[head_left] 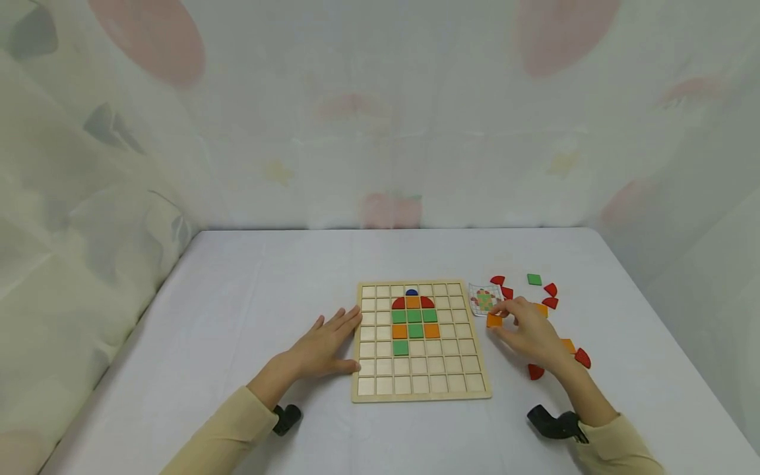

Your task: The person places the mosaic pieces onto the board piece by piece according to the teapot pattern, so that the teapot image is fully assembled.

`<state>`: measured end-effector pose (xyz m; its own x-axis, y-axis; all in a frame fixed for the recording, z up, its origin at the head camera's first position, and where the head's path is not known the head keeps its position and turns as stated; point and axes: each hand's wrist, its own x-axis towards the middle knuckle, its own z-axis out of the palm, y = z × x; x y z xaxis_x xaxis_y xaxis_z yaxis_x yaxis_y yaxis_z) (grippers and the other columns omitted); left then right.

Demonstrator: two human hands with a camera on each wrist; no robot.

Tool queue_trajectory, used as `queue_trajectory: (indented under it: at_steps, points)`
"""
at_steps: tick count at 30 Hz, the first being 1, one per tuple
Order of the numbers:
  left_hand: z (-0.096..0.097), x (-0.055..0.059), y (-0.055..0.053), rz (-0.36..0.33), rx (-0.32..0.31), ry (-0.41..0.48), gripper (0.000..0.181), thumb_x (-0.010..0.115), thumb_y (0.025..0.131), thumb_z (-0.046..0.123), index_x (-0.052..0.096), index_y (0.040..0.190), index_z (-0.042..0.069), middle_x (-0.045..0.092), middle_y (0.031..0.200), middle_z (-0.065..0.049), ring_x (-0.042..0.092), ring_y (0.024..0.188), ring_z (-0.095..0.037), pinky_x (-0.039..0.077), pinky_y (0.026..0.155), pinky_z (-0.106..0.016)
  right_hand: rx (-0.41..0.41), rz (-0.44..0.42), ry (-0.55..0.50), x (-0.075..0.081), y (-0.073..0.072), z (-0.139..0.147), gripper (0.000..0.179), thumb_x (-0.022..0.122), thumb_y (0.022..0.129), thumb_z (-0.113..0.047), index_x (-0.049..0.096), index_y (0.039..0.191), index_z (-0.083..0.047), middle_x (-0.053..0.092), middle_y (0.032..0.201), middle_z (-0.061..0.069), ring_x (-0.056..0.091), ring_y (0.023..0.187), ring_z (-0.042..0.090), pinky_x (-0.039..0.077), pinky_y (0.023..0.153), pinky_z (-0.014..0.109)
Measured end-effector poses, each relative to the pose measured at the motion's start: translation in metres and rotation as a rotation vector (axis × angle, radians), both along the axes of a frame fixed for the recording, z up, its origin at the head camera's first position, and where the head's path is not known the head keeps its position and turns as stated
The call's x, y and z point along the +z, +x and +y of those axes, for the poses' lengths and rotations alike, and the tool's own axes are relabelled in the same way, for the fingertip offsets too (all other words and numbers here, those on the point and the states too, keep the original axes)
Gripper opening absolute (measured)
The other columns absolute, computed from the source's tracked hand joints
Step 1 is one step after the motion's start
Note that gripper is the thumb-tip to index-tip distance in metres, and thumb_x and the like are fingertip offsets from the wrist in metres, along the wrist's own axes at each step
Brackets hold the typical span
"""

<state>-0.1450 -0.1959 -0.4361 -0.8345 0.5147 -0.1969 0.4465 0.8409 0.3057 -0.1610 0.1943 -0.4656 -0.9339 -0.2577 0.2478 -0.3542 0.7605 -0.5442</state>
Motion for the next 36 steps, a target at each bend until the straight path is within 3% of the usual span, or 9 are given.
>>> queue_trajectory:
  at_steps: [18,22,29,36]
  points:
    - [0.0,-0.002,0.0,0.014,-0.011,0.001,0.089,0.066,0.081,0.045,0.021,0.147,0.007,0.015,0.154,-0.005,0.017,0.14,-0.031,0.015,0.108,-0.059,0.137,-0.089,-0.094,0.007,0.003,-0.07,0.023,0.073,0.076,-0.017,0.064,0.096,-0.016,0.055,0.092,-0.002,0.047,0.085,0.017,0.041,0.068,0.028]
    - [0.001,-0.002,0.0,0.012,-0.006,-0.005,0.089,0.067,0.08,0.045,0.021,0.147,0.007,0.015,0.154,-0.005,0.017,0.14,-0.031,0.014,0.108,-0.059,0.165,-0.097,-0.079,0.005,0.007,-0.08,0.023,0.074,0.075,-0.017,0.064,0.096,-0.016,0.056,0.093,-0.003,0.049,0.085,0.016,0.043,0.07,0.029]
    - [0.0,-0.002,0.0,0.013,-0.008,0.0,0.089,0.067,0.08,0.045,0.022,0.147,0.007,0.016,0.154,-0.005,0.017,0.14,-0.031,0.014,0.108,-0.059,0.184,-0.013,0.013,0.003,0.011,-0.098,0.023,0.076,0.071,-0.019,0.066,0.092,-0.017,0.055,0.088,-0.006,0.047,0.081,0.01,0.043,0.07,0.027]
    - [0.0,-0.001,0.0,0.012,-0.009,0.0,0.088,0.067,0.081,0.044,0.021,0.147,0.007,0.016,0.154,-0.005,0.017,0.14,-0.031,0.014,0.108,-0.059,0.229,0.002,0.063,0.0,0.015,-0.109,0.023,0.076,0.073,-0.023,0.066,0.093,-0.019,0.054,0.087,-0.007,0.044,0.078,0.008,0.041,0.068,0.025]
